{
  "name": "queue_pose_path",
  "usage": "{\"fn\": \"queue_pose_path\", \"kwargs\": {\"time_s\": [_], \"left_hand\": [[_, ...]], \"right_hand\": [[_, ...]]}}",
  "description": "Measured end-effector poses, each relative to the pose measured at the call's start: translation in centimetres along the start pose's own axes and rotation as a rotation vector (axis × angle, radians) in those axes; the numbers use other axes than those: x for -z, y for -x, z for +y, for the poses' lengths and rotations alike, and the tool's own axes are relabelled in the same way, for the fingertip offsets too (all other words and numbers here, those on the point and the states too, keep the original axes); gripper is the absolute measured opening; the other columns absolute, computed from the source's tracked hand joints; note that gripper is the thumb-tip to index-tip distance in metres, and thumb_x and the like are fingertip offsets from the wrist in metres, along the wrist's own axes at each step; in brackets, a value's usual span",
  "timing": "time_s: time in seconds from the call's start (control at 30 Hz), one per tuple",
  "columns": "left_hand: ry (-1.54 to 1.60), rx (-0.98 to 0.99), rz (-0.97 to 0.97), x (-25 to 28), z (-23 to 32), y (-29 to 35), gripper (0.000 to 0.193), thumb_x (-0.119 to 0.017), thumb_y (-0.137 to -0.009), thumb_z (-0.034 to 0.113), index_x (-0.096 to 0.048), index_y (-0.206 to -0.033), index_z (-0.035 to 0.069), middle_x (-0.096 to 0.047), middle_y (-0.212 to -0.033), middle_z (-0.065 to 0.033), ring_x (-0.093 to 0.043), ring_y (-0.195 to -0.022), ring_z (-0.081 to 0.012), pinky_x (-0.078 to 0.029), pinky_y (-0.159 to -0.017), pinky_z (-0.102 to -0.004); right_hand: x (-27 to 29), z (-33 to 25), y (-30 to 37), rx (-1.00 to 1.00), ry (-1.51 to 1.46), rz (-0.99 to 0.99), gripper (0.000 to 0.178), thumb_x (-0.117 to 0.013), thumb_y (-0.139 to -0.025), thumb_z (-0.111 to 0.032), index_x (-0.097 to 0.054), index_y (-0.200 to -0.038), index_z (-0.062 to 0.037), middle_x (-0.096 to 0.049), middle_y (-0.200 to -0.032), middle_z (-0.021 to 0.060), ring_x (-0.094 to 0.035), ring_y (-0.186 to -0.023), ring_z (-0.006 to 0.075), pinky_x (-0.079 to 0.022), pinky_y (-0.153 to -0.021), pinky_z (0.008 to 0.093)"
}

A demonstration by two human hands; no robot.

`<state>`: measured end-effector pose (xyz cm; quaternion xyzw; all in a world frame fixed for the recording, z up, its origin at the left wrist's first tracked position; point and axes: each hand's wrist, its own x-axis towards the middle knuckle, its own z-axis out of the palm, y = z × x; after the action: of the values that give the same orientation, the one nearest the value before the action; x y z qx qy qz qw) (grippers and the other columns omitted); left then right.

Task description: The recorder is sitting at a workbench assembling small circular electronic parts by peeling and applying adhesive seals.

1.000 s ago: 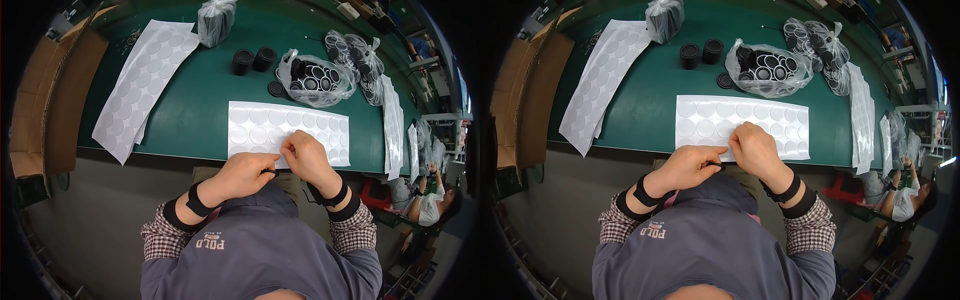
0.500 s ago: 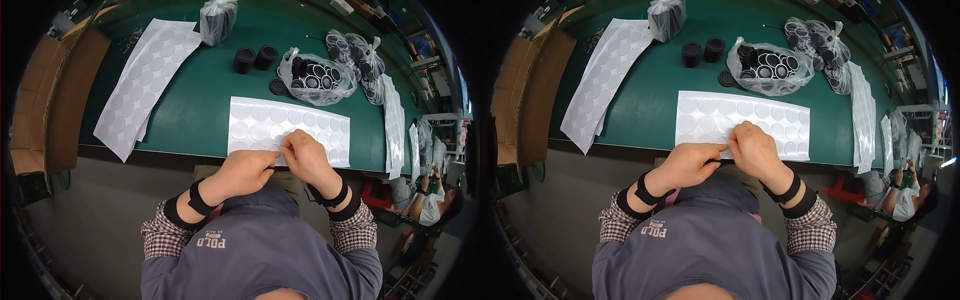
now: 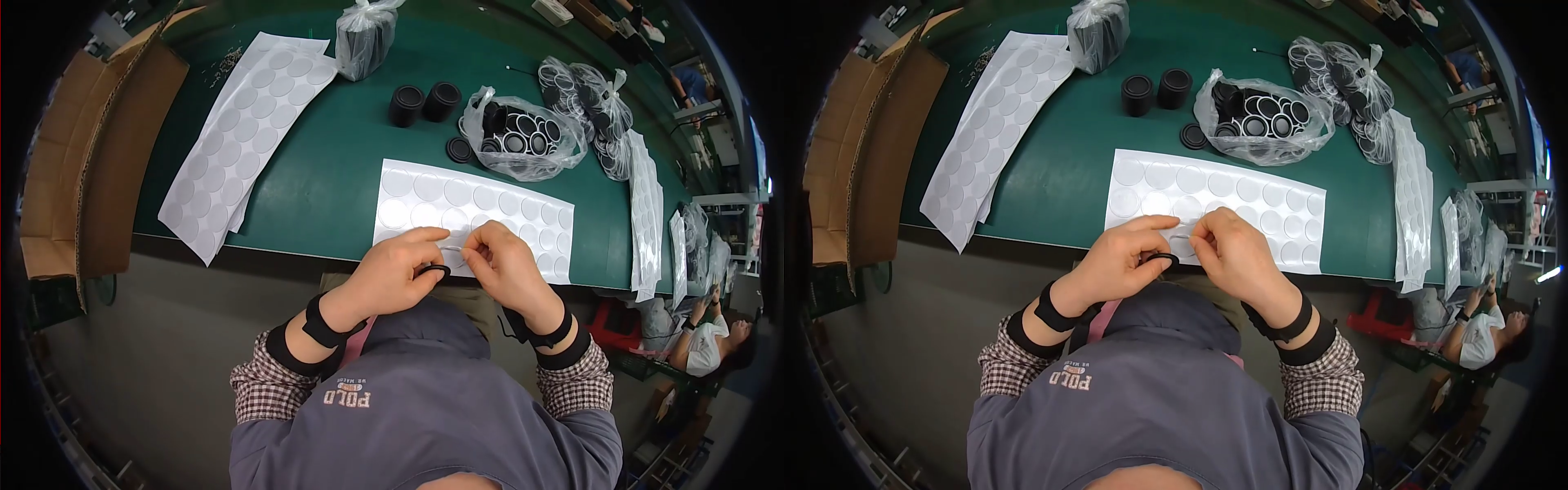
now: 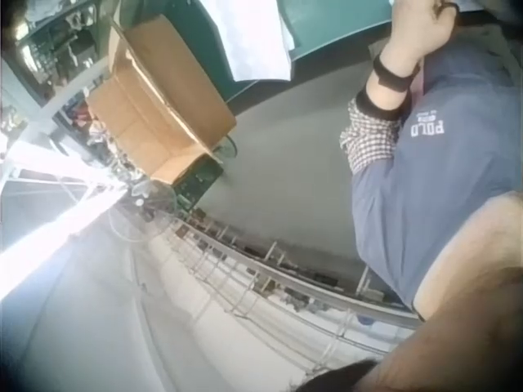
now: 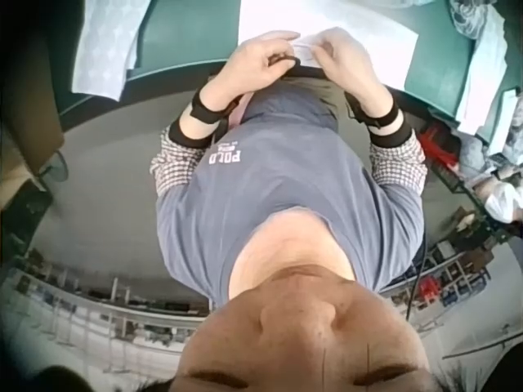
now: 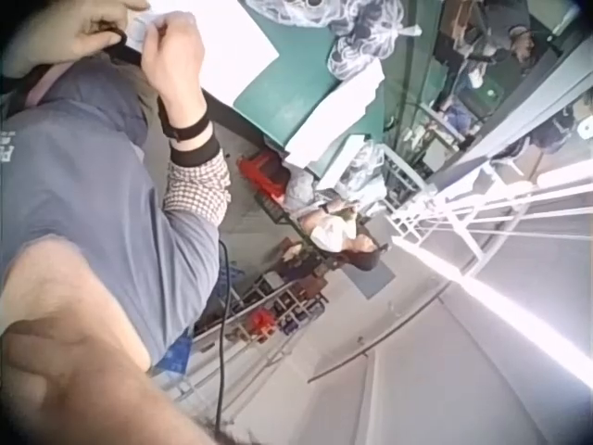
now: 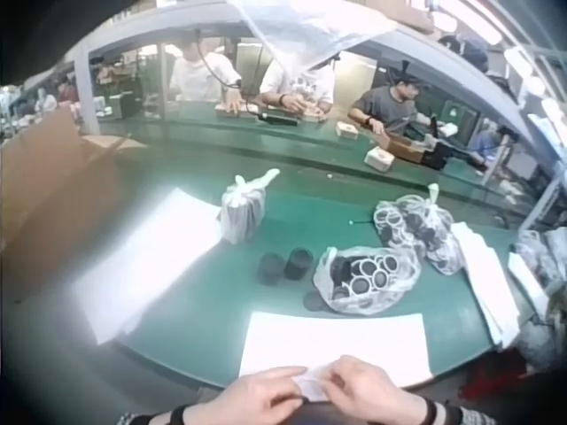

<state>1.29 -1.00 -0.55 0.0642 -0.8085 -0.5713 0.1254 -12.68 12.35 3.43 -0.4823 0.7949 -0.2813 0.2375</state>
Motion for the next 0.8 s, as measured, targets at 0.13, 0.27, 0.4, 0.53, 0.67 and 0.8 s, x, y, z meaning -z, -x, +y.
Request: {"fn": "queue_pose_path", "kwargs": {"time_s": [0.13, 0.27, 0.4, 0.53, 0.67, 0.8], "left_hand": [[-0.034, 0.027, -0.038, -0.1, 0.0, -0.2, 0.010, -0.063, -0.068, 0.005, -0.058, -0.075, 0.001, -0.059, -0.106, -0.0137, -0.050, -0.051, -0.0152, -0.042, -0.051, -0.0257], [-0.051, 0.042, -0.054, 0.1, 0.6, -0.2, 0.009, -0.061, -0.071, 0.005, -0.058, -0.077, 0.000, -0.060, -0.105, -0.0142, -0.052, -0.053, -0.0144, -0.042, -0.051, -0.0244], [0.151, 0.110, -0.015, -0.5, 0.1, -0.5, 0.009, -0.059, -0.076, 0.004, -0.058, -0.082, -0.002, -0.061, -0.101, -0.0134, -0.056, -0.058, -0.0124, -0.045, -0.054, -0.0221], [0.469, 0.366, 0.019, 0.3, 0.8, -1.3, 0.011, -0.057, -0.080, 0.003, -0.058, -0.089, -0.004, -0.062, -0.096, -0.0118, -0.059, -0.068, -0.0121, -0.048, -0.061, -0.0219], [0.782, 0.494, 0.086, 0.3, 0.7, -1.7, 0.016, -0.056, -0.082, 0.005, -0.057, -0.094, -0.004, -0.062, -0.091, -0.0109, -0.061, -0.075, -0.0139, -0.051, -0.066, -0.0242], [1.015, 0.504, 0.161, -0.3, 0.3, -1.9, 0.021, -0.053, -0.086, 0.011, -0.056, -0.098, -0.005, -0.062, -0.089, -0.0113, -0.062, -0.077, -0.0163, -0.053, -0.068, -0.0267]], "right_hand": [[0.3, -0.3, 0.6, 0.035, -0.101, -0.017, 0.007, -0.058, -0.076, -0.003, -0.052, -0.079, -0.0004, -0.051, -0.071, 0.0059, -0.052, -0.064, 0.0148, -0.042, -0.056, 0.0249], [1.6, -0.3, 0.8, 0.035, -0.216, 0.025, 0.007, -0.058, -0.078, -0.003, -0.052, -0.079, 0.0002, -0.051, -0.072, 0.0039, -0.052, -0.067, 0.0132, -0.044, -0.059, 0.0242], [3.3, 0.2, 0.0, -0.147, -0.491, 0.032, 0.007, -0.057, -0.079, -0.005, -0.053, -0.079, -0.0001, -0.053, -0.075, 0.0028, -0.053, -0.069, 0.0116, -0.045, -0.062, 0.0239], [4.0, 1.2, -0.5, -0.171, -0.698, 0.010, 0.009, -0.058, -0.080, -0.008, -0.053, -0.079, -0.0003, -0.055, -0.077, 0.0038, -0.055, -0.070, 0.0110, -0.046, -0.063, 0.0239], [3.7, 0.6, -0.5, -0.229, -0.930, -0.112, 0.012, -0.059, -0.080, -0.011, -0.054, -0.081, -0.0007, -0.056, -0.077, 0.0037, -0.056, -0.068, 0.0114, -0.047, -0.064, 0.0242], [2.1, 0.7, -0.8, -0.217, -0.907, -0.156, 0.012, -0.059, -0.080, -0.012, -0.054, -0.081, -0.0006, -0.056, -0.076, 0.0038, -0.056, -0.066, 0.0117, -0.048, -0.063, 0.0250]]}}
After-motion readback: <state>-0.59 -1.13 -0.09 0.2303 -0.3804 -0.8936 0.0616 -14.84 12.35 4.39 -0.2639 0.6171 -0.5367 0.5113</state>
